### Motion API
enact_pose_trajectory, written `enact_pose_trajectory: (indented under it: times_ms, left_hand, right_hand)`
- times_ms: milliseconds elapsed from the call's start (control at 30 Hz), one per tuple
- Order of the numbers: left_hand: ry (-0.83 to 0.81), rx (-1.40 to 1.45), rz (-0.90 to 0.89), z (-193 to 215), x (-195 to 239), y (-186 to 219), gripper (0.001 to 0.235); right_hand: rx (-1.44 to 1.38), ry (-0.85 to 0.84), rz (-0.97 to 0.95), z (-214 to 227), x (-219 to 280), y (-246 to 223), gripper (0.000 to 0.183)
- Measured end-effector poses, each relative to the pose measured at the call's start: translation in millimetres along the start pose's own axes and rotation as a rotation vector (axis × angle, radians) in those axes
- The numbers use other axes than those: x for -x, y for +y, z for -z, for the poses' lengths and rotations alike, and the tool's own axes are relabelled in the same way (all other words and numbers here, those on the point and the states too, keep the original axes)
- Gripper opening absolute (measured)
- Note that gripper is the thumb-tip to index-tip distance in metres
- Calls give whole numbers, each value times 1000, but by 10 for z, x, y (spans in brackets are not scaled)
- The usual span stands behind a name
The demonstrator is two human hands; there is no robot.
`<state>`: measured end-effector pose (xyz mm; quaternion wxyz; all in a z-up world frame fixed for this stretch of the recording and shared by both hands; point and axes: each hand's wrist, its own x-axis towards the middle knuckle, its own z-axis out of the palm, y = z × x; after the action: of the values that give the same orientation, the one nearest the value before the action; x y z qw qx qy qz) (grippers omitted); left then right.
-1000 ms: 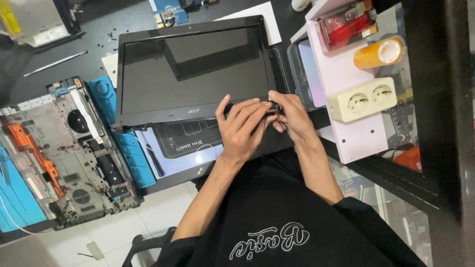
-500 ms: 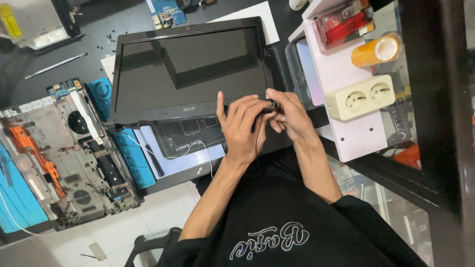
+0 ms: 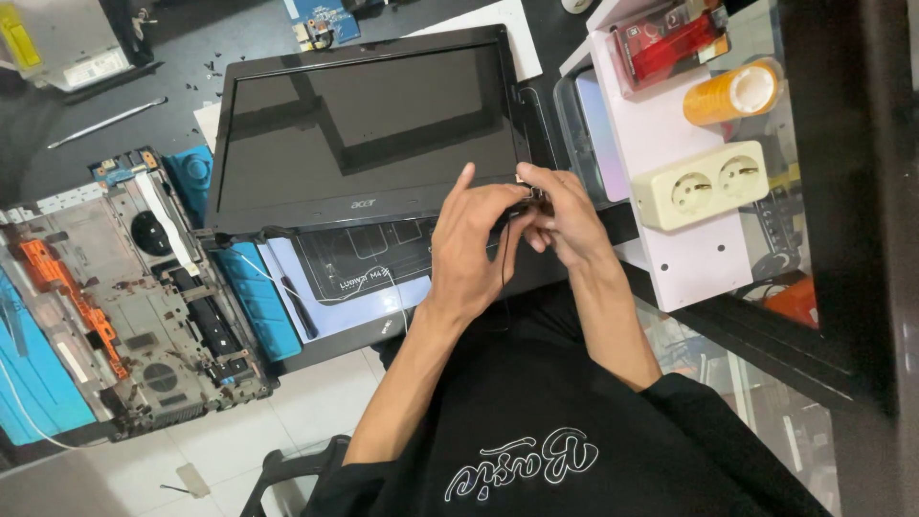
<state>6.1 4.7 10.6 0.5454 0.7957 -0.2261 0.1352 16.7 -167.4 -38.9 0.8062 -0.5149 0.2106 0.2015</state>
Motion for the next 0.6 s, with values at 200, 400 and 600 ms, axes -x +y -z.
enact_pose_trajectory:
  times_ms: [200,400,600]
  left_hand:
    - [-57,-6,-158,55,-87,-99,51]
    - [-15,62,-189,-2,-70,-147,44]
    - [3,89,-186,-65,-30,-204,45]
  right_hand:
    - [-16,-1,-6,-24,6,-20,42]
    - [22,18,-25,-62,27,-42,46]
    - [23,-8,-10,-57,28,-38,47]
